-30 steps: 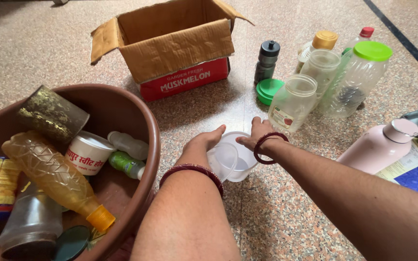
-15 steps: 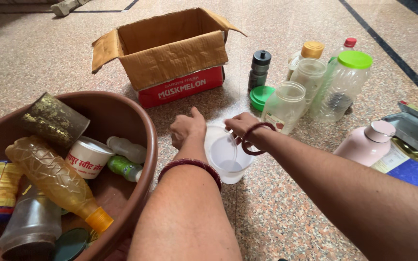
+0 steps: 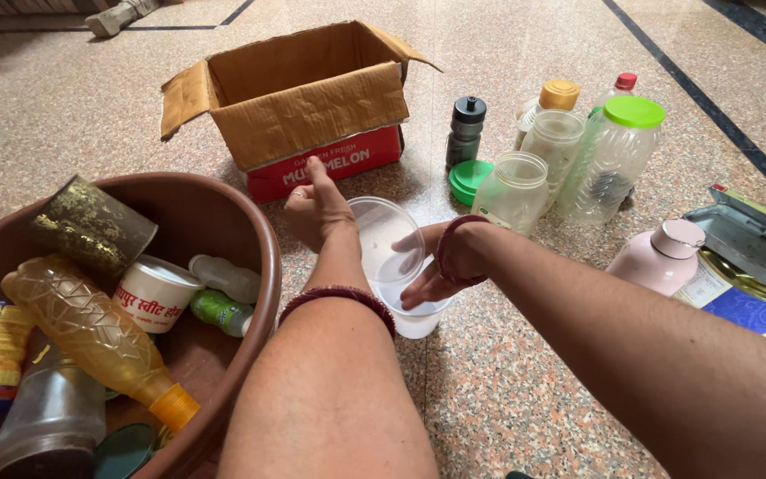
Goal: The person sorts various plastic and metal containers from a brown basin onto the floor. They pick up items one by one, open or close lids, and place them in a row next to a cardboard box.
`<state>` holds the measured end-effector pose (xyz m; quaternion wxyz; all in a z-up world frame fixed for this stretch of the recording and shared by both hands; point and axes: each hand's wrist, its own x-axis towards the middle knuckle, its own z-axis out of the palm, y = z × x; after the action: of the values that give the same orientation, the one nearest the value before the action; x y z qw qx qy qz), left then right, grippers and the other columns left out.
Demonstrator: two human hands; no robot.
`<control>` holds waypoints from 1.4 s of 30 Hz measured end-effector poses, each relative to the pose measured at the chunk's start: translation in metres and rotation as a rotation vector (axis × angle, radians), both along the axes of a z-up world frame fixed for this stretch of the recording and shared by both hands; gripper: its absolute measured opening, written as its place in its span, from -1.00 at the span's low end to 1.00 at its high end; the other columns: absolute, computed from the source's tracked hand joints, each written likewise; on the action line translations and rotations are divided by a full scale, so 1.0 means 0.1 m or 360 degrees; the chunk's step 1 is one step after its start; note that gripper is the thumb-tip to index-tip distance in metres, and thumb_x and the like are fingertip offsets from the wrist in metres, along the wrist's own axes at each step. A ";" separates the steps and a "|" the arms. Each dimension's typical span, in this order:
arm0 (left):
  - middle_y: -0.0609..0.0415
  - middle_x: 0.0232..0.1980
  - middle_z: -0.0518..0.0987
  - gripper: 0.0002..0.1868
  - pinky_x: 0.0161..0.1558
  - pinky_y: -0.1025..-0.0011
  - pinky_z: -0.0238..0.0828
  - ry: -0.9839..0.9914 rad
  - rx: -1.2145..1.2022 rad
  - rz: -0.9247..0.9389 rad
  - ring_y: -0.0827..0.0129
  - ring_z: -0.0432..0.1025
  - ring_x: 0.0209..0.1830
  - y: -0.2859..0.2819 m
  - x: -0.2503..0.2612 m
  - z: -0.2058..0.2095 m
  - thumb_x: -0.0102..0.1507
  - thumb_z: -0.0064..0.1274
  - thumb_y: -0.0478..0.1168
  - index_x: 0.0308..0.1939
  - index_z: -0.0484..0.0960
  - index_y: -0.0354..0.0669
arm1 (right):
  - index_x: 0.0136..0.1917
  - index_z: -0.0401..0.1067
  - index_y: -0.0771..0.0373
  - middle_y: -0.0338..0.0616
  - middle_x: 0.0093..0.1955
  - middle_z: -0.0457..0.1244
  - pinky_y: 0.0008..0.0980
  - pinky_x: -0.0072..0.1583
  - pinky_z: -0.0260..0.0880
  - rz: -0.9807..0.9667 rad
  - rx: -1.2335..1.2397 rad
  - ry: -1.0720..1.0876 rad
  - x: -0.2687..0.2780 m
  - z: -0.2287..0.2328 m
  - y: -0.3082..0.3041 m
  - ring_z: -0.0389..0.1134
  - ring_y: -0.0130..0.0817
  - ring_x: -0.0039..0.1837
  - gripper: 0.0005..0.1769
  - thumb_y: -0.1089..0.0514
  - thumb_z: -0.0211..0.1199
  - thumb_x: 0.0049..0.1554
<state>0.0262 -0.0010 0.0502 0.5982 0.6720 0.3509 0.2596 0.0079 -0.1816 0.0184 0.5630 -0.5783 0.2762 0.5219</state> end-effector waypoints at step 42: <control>-0.07 0.37 0.34 -0.58 0.30 0.19 0.38 0.0993 0.1241 -0.1323 0.15 0.31 0.37 -0.33 -0.49 -0.45 0.33 0.12 -0.02 0.19 0.59 -0.12 | 0.10 0.56 0.20 0.03 0.00 0.46 -0.27 0.26 0.43 0.0039 -0.1236 -0.1733 -0.05 -0.49 -0.09 0.48 -0.15 0.15 -0.55 0.38 0.27 -0.09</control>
<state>-0.0224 -0.0340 0.0056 0.2308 0.9635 0.0989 -0.0925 0.0025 -0.1906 -0.0307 0.3670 -0.9229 0.1139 0.0246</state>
